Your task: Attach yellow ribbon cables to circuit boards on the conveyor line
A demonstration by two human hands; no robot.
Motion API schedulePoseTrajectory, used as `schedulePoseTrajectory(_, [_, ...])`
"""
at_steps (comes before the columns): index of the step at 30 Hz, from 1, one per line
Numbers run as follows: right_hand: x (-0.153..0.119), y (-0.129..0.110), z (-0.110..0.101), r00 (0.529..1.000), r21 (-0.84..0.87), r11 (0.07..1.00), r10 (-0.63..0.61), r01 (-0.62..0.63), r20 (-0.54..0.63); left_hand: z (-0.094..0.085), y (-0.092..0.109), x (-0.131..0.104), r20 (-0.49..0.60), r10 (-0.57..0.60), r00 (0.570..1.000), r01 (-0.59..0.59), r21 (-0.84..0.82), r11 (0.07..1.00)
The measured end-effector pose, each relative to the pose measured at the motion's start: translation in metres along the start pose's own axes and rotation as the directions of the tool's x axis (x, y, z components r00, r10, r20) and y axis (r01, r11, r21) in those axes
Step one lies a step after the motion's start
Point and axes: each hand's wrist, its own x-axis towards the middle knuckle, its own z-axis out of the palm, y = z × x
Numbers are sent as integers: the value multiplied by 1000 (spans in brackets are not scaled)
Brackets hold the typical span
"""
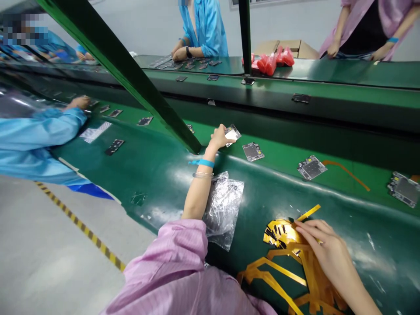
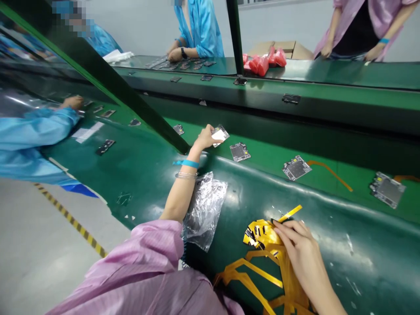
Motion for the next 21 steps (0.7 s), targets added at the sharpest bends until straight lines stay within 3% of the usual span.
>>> schedulePoseTrajectory(4, [-1,-7,-13,990,94,989,120,-113,-78,-26,37,-23,-6,84,996,-83,-142,986])
schedulePoseTrajectory(7, [2,-27,-28,945,274,946,240,-176,-223,-39,80,-61,40,243,969,-222,-282,933])
schedulePoseTrajectory(8, [4,-36,-33,930,319,933,254,-164,-265,-42,95,-78,84,323,943,-276,-347,896])
schedulePoseTrajectory(9, [7,-45,-37,919,342,928,255,-146,-301,-43,109,-98,152,443,884,-321,-492,810])
schedulePoseTrajectory(11, [12,-61,-43,906,331,936,239,-120,-349,-46,133,-139,295,624,724,-323,-654,684])
schedulePoseTrajectory(13, [15,-73,-46,901,302,948,220,-106,-374,-49,149,-178,358,706,611,-342,-685,643])
schedulePoseTrajectory(14, [15,-77,-46,900,296,950,216,-103,-379,-51,154,-194,381,724,575,-356,-680,641])
schedulePoseTrajectory(17, [12,-82,-44,893,288,953,208,-94,-399,-57,161,-227,431,720,544,-404,-618,675])
schedulePoseTrajectory(21, [5,-81,-43,866,253,961,216,-108,-450,-57,163,-239,442,714,543,-449,-566,691])
